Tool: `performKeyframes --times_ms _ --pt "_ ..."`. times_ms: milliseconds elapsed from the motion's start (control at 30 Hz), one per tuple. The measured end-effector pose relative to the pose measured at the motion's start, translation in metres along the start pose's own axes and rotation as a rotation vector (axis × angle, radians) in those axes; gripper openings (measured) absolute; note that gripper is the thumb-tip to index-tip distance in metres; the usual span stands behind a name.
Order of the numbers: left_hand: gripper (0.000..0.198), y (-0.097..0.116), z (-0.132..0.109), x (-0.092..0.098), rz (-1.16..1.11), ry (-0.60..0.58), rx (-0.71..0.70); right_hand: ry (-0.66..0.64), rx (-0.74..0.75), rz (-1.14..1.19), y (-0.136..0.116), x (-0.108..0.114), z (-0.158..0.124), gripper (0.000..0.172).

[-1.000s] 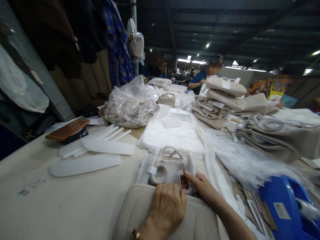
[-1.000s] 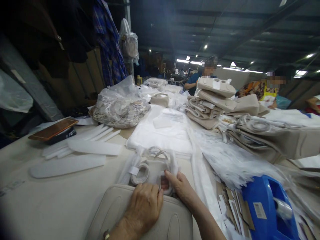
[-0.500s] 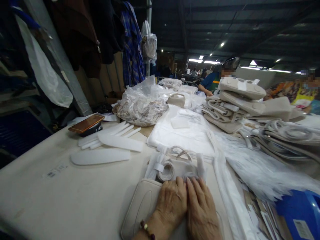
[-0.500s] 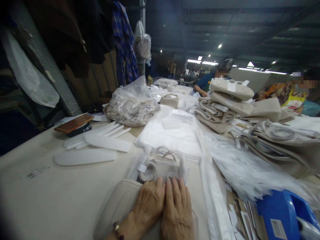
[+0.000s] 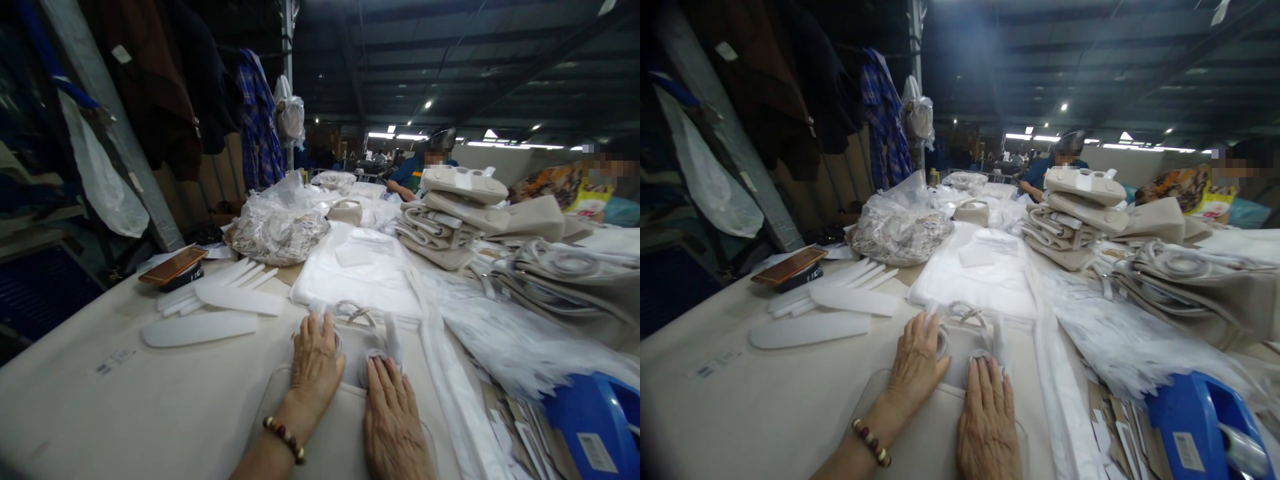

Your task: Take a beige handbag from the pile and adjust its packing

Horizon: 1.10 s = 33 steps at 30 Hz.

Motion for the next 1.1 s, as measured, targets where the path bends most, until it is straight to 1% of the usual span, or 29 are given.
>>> performKeyframes --times_ms 100,233,300,400,500,567,633,700,800,867,933,1033,1100 --pt "0.054 -0.008 0.001 0.005 -0.013 -0.058 -0.022 -0.034 0.018 -0.012 0.002 -0.004 -0.003 0.076" --pt "0.054 -0.014 -0.003 0.015 0.075 -0.132 -0.046 -0.056 0.036 -0.036 0.004 -0.009 -0.008 0.076" --pt "0.053 -0.009 -0.004 0.019 0.122 -0.175 -0.04 -0.056 0.043 -0.042 0.005 -0.012 -0.009 0.077" --pt "0.05 0.01 0.001 0.024 0.095 -0.215 -0.087 -0.023 0.056 -0.057 0.006 -0.015 -0.01 0.076" --pt "0.035 0.034 0.017 0.023 -0.01 -0.237 -0.132 0.018 0.057 -0.068 0.006 -0.016 -0.008 0.075" --pt "0.038 0.047 0.031 0.018 -0.013 -0.249 -0.115 0.038 0.055 -0.072 0.006 -0.017 -0.008 0.077" --pt "0.038 0.055 0.046 0.011 0.01 -0.236 -0.115 0.047 0.053 -0.071 0.006 -0.018 -0.008 0.079" --pt "0.036 0.06 0.059 0.004 0.021 -0.244 -0.181 0.048 0.054 -0.069 0.006 -0.018 -0.008 0.08" --pt "0.028 0.063 0.077 -0.005 0.048 -0.347 -0.355 0.062 0.043 -0.071 0.005 -0.016 -0.005 0.081" --pt "0.02 0.06 0.088 -0.008 0.094 -0.404 -0.41 0.09 0.018 -0.071 0.003 -0.013 -0.001 0.081" --pt "0.015 0.054 0.099 -0.008 0.154 -0.41 -0.382 0.123 -0.013 -0.059 0.002 -0.01 0.002 0.08" --pt "0.022 0.042 0.109 -0.005 0.228 -0.387 -0.267 0.146 -0.025 -0.031 0.003 -0.008 0.003 0.079" --pt "0.021 0.038 0.11 -0.002 0.255 -0.382 -0.207 0.136 -0.024 -0.025 0.004 -0.011 0.0 0.079"
Point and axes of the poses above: each hand's wrist, its own z-axis towards the middle knuckle, its own x-axis out of the back of the hand, y = z × x, the point moved 1 cm from there along z, towards the middle knuckle, and after that the axes turned 8 degrees about x, right-handed, at the moved point
